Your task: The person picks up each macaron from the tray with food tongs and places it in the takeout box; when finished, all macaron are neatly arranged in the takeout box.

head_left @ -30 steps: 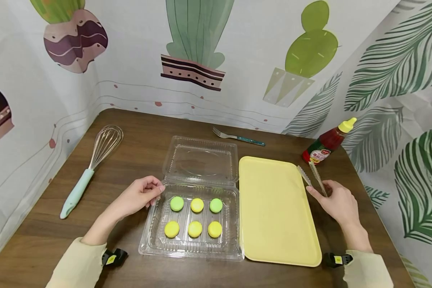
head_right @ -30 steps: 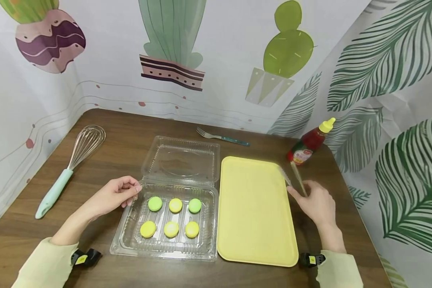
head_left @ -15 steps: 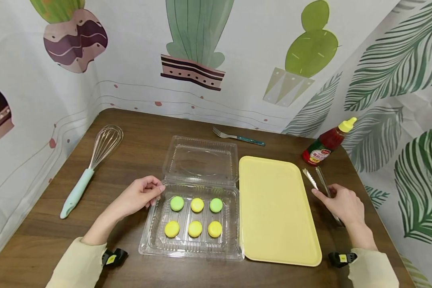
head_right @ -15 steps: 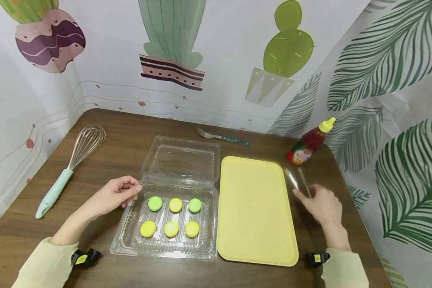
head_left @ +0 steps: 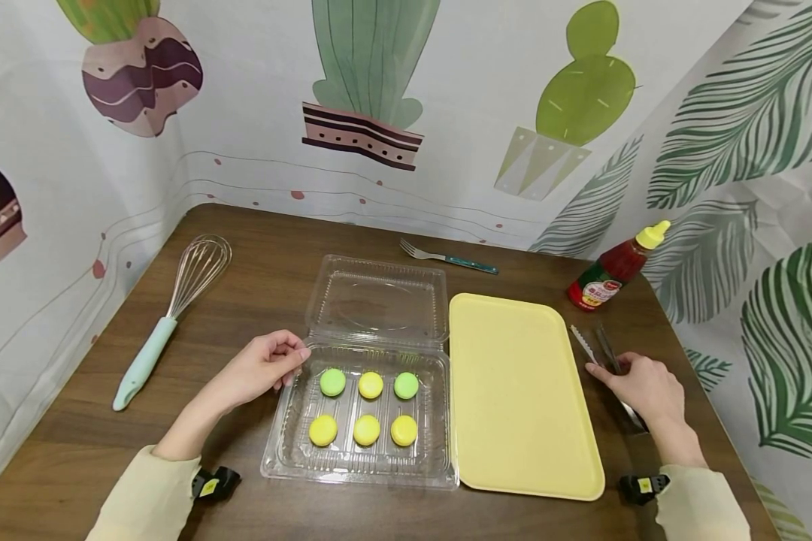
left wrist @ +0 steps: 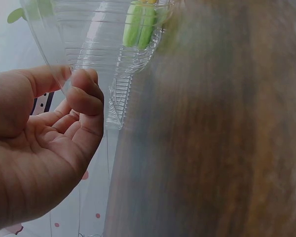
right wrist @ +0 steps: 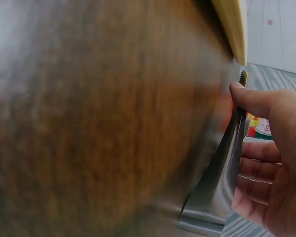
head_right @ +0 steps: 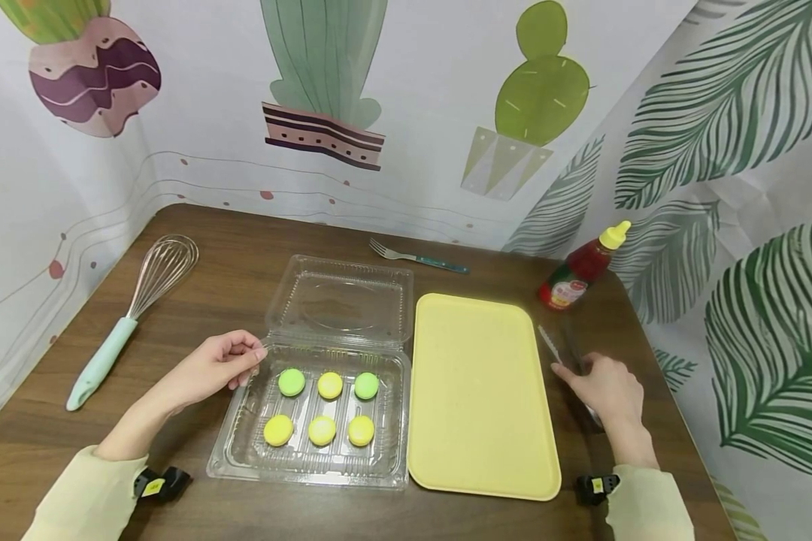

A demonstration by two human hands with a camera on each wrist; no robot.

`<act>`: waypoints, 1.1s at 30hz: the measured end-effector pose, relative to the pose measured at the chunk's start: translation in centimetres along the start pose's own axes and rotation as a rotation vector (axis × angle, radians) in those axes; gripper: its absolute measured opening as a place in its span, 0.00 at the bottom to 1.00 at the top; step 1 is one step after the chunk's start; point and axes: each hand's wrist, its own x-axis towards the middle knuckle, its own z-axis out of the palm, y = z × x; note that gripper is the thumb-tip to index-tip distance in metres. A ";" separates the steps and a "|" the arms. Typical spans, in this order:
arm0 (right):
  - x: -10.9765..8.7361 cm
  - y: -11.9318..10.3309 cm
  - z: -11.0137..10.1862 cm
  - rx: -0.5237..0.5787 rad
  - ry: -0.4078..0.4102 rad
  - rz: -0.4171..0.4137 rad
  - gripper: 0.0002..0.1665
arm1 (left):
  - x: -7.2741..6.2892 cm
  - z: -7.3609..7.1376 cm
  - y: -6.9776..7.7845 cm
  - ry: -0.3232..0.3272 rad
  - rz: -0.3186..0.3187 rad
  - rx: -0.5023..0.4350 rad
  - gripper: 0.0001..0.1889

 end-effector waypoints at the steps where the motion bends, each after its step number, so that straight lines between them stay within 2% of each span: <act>1: 0.0 0.0 0.1 -0.001 -0.002 -0.004 0.51 | 0.0 0.0 0.0 0.001 -0.001 -0.001 0.11; 6: 0.0 -0.1 0.2 -0.005 0.000 -0.011 0.49 | -0.1 0.0 0.0 -0.002 -0.001 -0.003 0.11; 13: -0.1 -0.2 0.5 -0.008 0.043 -0.027 0.48 | 0.0 0.0 -0.1 0.000 -0.004 0.000 0.11; 20: -0.3 -0.3 0.6 -0.015 0.063 -0.022 0.51 | 0.0 0.0 0.2 -0.001 0.009 -0.002 0.11; 33: -0.4 -0.3 0.3 -0.011 0.023 0.013 0.54 | -0.1 -0.1 0.4 -0.002 0.016 -0.018 0.10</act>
